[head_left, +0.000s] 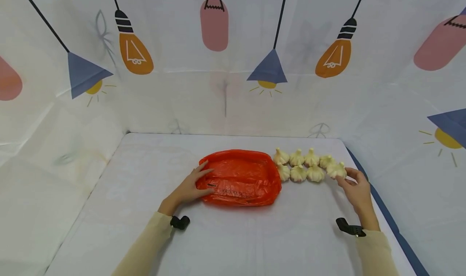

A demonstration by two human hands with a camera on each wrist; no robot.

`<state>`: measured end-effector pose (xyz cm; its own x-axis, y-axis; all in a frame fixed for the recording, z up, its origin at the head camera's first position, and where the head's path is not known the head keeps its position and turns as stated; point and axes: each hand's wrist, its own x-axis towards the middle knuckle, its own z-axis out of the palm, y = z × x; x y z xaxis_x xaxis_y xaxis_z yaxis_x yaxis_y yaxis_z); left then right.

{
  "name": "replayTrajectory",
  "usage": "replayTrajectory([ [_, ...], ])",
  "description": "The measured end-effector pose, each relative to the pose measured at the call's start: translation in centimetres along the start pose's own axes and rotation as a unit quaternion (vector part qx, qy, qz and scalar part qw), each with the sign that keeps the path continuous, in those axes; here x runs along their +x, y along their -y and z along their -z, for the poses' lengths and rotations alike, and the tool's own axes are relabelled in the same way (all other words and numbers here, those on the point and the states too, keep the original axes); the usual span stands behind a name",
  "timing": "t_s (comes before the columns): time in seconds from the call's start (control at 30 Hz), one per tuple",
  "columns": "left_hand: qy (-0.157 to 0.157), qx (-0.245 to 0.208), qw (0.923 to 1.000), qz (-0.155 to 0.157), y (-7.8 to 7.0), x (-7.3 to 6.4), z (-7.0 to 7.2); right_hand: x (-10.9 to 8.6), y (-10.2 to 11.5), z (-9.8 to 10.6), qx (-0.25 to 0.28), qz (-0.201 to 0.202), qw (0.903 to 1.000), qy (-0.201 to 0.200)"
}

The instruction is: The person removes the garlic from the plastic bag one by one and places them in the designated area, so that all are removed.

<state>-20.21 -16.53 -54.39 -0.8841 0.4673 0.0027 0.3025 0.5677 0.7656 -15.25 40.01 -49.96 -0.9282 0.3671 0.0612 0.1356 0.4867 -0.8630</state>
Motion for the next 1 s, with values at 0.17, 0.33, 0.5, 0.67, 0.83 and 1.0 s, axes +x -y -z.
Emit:
replayTrajectory([
  [0.17,0.001,0.001,1.0,0.0,-0.1,0.1,0.1,0.0,-1.2,-0.3,-0.01,-0.023,0.9997,0.0],
  [0.33,0.001,-0.003,1.0,0.002,-0.1,0.0,0.1,0.1,-2.0,-0.5,-0.004,-0.049,0.9988,-0.002],
  [0.5,-0.005,-0.004,1.0,-0.001,-0.1,0.0,0.2,0.1,-2.2,-0.9,-0.034,-0.062,0.9975,-0.011],
  [0.67,-0.004,-0.004,1.0,0.001,-0.2,-0.1,0.2,0.1,-2.4,-1.2,-0.06,-0.066,0.9958,-0.015],
  [0.83,-0.003,-0.007,1.0,-0.001,-0.2,-0.1,0.1,0.1,-2.3,-1.4,-0.081,-0.078,0.9937,-0.003],
  [1.0,-0.005,-0.007,1.0,-0.002,0.1,0.0,0.0,0.2,-2.2,-1.3,-0.089,-0.075,0.9931,0.016],
])
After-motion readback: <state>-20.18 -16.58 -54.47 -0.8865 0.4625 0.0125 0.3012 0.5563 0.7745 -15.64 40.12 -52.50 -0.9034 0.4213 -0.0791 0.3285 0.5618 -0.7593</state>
